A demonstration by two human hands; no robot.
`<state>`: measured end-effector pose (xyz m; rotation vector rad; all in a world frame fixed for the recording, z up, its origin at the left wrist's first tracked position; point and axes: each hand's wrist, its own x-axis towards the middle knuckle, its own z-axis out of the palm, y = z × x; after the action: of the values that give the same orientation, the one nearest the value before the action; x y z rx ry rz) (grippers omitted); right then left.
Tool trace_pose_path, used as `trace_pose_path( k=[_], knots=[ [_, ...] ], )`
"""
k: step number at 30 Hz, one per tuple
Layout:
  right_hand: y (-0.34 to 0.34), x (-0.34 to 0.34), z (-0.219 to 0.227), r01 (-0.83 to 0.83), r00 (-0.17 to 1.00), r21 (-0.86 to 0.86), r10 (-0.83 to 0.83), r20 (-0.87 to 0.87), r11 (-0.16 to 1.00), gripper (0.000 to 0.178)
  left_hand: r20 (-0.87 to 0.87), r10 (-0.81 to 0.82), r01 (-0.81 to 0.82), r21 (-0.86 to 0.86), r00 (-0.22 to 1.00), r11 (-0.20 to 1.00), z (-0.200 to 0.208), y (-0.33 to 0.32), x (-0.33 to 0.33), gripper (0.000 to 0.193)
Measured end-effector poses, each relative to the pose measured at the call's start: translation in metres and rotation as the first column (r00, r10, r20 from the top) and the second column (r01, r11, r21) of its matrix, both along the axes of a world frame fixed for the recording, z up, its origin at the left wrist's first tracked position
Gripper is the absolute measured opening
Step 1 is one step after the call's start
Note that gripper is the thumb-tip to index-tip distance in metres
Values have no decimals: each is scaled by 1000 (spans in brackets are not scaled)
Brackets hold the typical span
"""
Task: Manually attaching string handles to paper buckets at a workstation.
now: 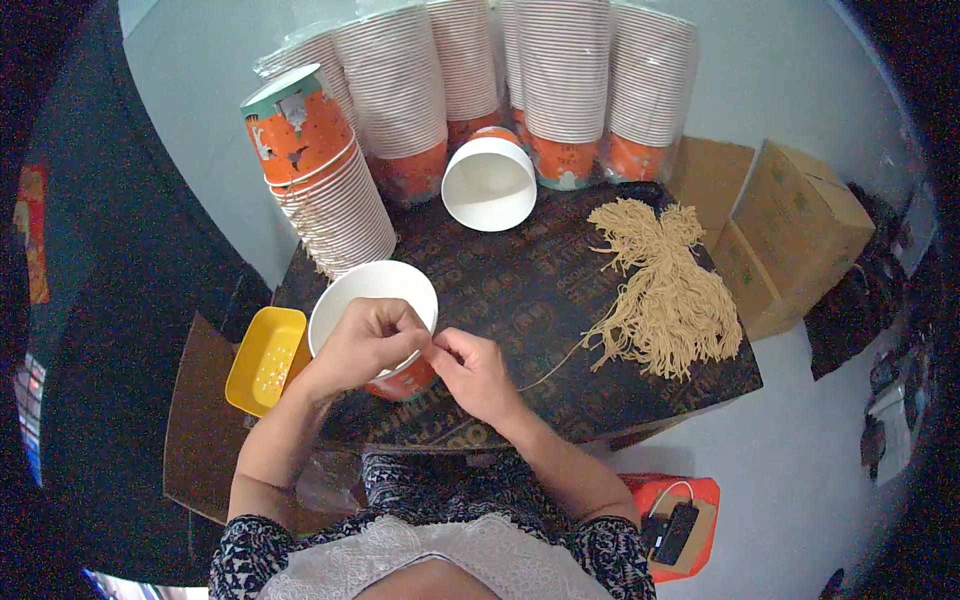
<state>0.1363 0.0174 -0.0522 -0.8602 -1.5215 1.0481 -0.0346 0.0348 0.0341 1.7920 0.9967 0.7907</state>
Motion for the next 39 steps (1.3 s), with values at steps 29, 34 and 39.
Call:
trace_pose_path(
  k=[29,34,39],
  knots=[
    [12,41,82,-188,978,382,136,159,905,18,49,-33,39,-118,998,992,-2,9,2,10],
    [22,31,79,-267,962,355,269,44,896,18,33,-39,42,-81,999,996,-7,9,6,12],
    [29,43,70,-226,972,338,189,138,914,16,22,-55,58,-164,998,985,-5,14,5,9]
  ],
)
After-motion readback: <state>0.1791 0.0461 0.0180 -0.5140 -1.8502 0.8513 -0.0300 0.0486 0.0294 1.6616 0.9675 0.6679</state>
